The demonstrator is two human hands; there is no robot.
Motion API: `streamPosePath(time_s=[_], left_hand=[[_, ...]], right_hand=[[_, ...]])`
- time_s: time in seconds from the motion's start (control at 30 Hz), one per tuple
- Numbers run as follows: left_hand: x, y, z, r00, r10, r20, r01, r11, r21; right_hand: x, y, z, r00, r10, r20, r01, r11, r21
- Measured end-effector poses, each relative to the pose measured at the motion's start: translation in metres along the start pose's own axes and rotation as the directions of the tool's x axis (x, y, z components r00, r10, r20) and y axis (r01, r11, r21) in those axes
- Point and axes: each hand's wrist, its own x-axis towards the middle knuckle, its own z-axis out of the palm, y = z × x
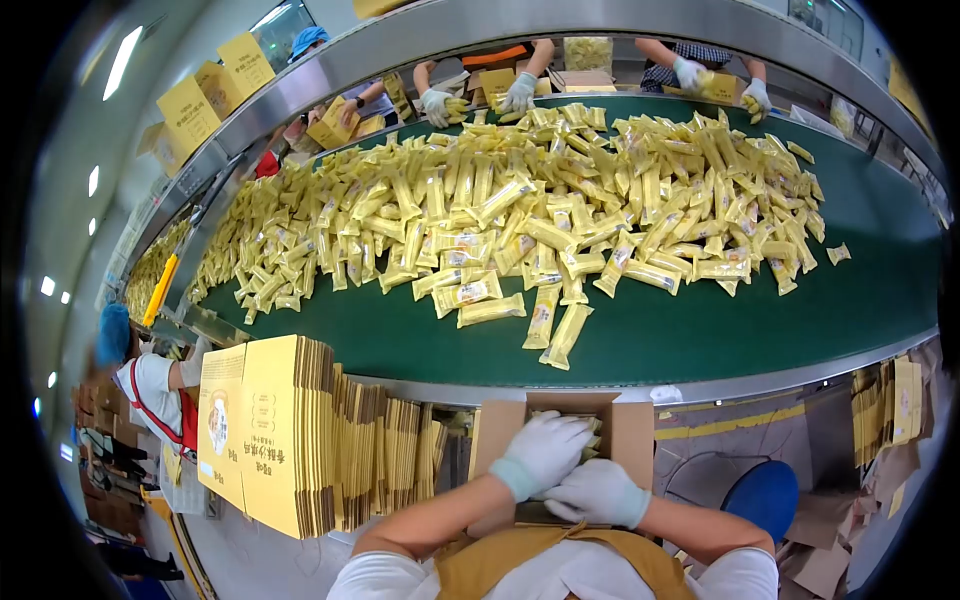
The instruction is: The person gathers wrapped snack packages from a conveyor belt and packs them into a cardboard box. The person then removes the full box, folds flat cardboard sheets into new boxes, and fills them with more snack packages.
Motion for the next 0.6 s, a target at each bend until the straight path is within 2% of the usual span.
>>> streamPosePath(time_s=[0.03, 0.07, 0.1, 0.13, 0.17, 0.2, 0.27, 0.3, 0.4, 0.43, 0.47, 0.5, 0.53, 0.57, 0.6], left_hand=[[-0.013, 0.0, -0.008, 0.993, -0.054, -0.108, 0.05, 0.998, -0.047], [-0.023, 0.0, -0.018, 0.971, -0.109, -0.215, 0.091, 0.991, -0.096], [-0.03, 0.003, -0.028, 0.921, -0.201, -0.333, 0.147, 0.973, -0.179], [-0.042, 0.003, -0.017, 0.857, -0.348, -0.38, 0.238, 0.922, -0.306], [-0.05, 0.001, 0.005, 0.838, -0.434, -0.332, 0.231, 0.832, -0.504], [-0.054, -0.002, 0.024, 0.818, -0.511, -0.263, 0.22, 0.701, -0.678], [-0.053, 0.0, 0.036, 0.832, -0.516, -0.205, 0.119, 0.527, -0.842], [-0.051, -0.003, 0.04, 0.843, -0.505, -0.185, 0.06, 0.43, -0.901], [-0.049, -0.011, 0.041, 0.807, -0.589, -0.045, 0.127, 0.247, -0.961], [-0.052, -0.026, 0.052, 0.84, -0.52, -0.154, 0.04, 0.343, -0.939], [-0.034, -0.022, 0.03, 0.691, -0.719, -0.066, 0.141, 0.223, -0.965], [-0.03, -0.049, 0.036, 0.669, -0.686, -0.287, 0.132, 0.489, -0.862], [-0.029, -0.078, 0.039, 0.639, -0.592, -0.491, 0.133, 0.714, -0.687], [-0.016, -0.093, 0.023, 0.595, -0.586, -0.55, 0.187, 0.766, -0.615], [0.001, -0.11, 0.003, 0.55, -0.573, -0.608, 0.246, 0.807, -0.537]], right_hand=[[-0.008, 0.008, 0.009, 0.943, -0.056, -0.329, 0.075, 0.996, 0.046], [-0.01, 0.007, -0.006, 0.964, 0.083, -0.251, -0.064, 0.995, 0.083], [-0.015, 0.008, 0.001, 0.881, 0.177, -0.439, -0.123, 0.981, 0.149], [-0.023, 0.01, 0.014, 0.753, 0.267, -0.602, -0.165, 0.961, 0.221], [-0.033, 0.019, 0.041, 0.699, 0.391, -0.598, -0.202, 0.911, 0.359], [-0.029, 0.024, 0.056, 0.68, 0.399, -0.616, -0.155, 0.898, 0.411], [-0.021, 0.028, 0.076, 0.643, 0.42, -0.64, -0.059, 0.861, 0.505], [-0.022, 0.03, 0.082, 0.665, 0.437, -0.606, -0.073, 0.845, 0.53], [-0.022, 0.038, 0.078, 0.633, 0.389, -0.669, 0.015, 0.858, 0.514], [-0.021, 0.043, 0.062, 0.594, 0.36, -0.72, -0.008, 0.897, 0.443], [-0.021, 0.059, 0.055, 0.503, 0.403, -0.764, -0.158, 0.912, 0.377], [-0.018, 0.076, 0.046, 0.407, 0.422, -0.81, -0.307, 0.898, 0.314], [-0.004, 0.088, 0.016, 0.3, 0.516, -0.803, -0.331, 0.845, 0.419], [0.006, 0.11, -0.01, 0.342, 0.391, -0.854, -0.29, 0.909, 0.3], [0.019, 0.127, -0.04, 0.407, 0.346, -0.845, -0.315, 0.922, 0.226]])
